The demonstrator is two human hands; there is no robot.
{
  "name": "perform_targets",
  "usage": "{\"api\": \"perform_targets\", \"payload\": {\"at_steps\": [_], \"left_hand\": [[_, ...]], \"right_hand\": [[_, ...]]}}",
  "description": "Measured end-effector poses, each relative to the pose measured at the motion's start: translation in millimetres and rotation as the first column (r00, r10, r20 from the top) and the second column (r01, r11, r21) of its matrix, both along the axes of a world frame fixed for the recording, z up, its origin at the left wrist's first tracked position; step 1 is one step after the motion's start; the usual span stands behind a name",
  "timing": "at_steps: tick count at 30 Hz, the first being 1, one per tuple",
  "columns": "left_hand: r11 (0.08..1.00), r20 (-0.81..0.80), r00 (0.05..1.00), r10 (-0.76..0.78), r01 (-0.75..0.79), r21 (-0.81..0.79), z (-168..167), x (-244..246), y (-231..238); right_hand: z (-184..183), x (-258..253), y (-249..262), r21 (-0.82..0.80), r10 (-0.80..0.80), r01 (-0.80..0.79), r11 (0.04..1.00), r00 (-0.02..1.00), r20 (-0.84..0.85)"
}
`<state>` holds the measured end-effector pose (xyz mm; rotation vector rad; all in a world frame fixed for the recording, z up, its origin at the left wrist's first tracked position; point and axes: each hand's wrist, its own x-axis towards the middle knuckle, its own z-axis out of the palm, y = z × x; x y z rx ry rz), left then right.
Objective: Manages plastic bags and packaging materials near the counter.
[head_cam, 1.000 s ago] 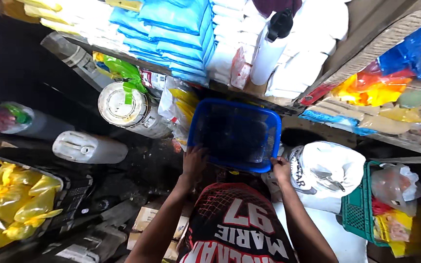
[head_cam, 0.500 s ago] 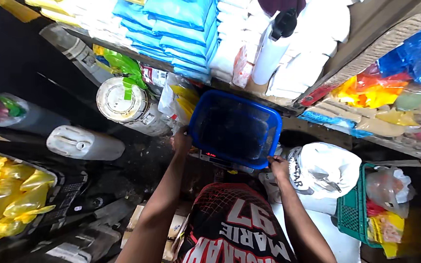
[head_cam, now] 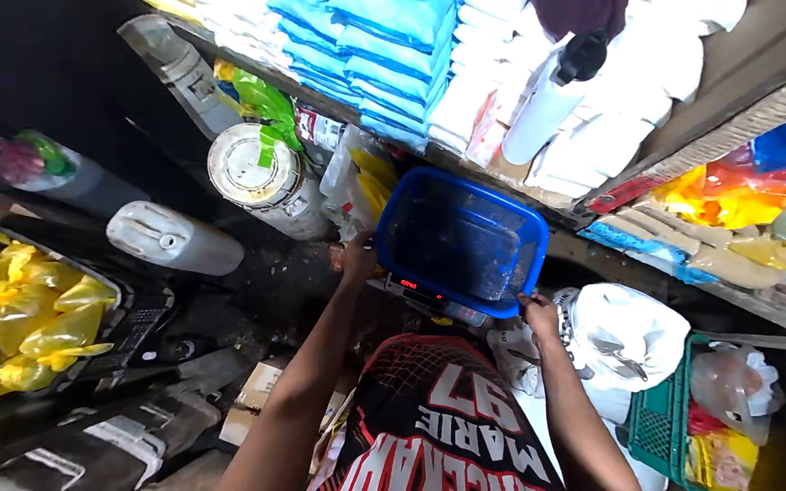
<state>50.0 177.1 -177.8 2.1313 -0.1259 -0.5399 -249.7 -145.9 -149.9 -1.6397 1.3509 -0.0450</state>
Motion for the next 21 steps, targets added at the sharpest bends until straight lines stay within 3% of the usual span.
{"api": "perform_targets", "payload": {"at_steps": [3, 7, 9, 11, 13, 14, 15, 17, 19, 21], "left_hand": [[0.999, -0.009, 1.000, -0.009, 0.010, 0.031, -1, 4, 6], [0.998, 0.029, 0.998, 0.050, -0.052, 0.047, 20, 21, 23], [0.997, 0.080, 0.994, 0.072, -0.070, -0.022, 52, 24, 19], [0.990, 0.156, 0.986, 0.062, -0.040, -0.136, 102, 11, -5], [0.949, 0.254, 0.967, -0.031, 0.108, -0.297, 159, -28, -44], [0.907, 0.329, 0.938, -0.109, 0.229, -0.352, 183, -57, -66], [0.855, 0.417, 0.887, -0.201, 0.366, -0.366, 202, -90, -87], [0.756, 0.680, 0.669, -0.299, 0.601, -0.259, 213, -153, -135], [0.713, 0.855, 0.399, -0.330, 0.699, -0.051, 206, -201, -173], [0.616, 0.936, 0.219, -0.277, 0.788, -0.002, 192, -215, -187]], "right_hand": [[2, -1, 0, 0.008, -0.012, 0.012, 1.000, 1.000, -0.010], [21, -3, 4, -0.235, 0.065, -0.067, 0.970, 0.998, -0.018], [34, 1, 8, -0.393, 0.115, -0.100, 0.914, 0.993, 0.014], [49, 14, 18, -0.460, 0.133, -0.049, 0.886, 0.980, 0.151], [68, 37, 31, -0.336, 0.100, 0.045, 0.941, 0.910, 0.401], [82, 51, 39, -0.176, 0.040, 0.064, 0.982, 0.846, 0.531], [99, 65, 48, 0.033, -0.044, 0.030, 0.999, 0.780, 0.624], [141, 95, 70, 0.376, -0.166, -0.156, 0.913, 0.700, 0.694], [176, 105, 91, 0.457, -0.107, -0.365, 0.811, 0.675, 0.730], [188, 89, 97, 0.489, -0.156, -0.416, 0.766, 0.618, 0.770]]}}
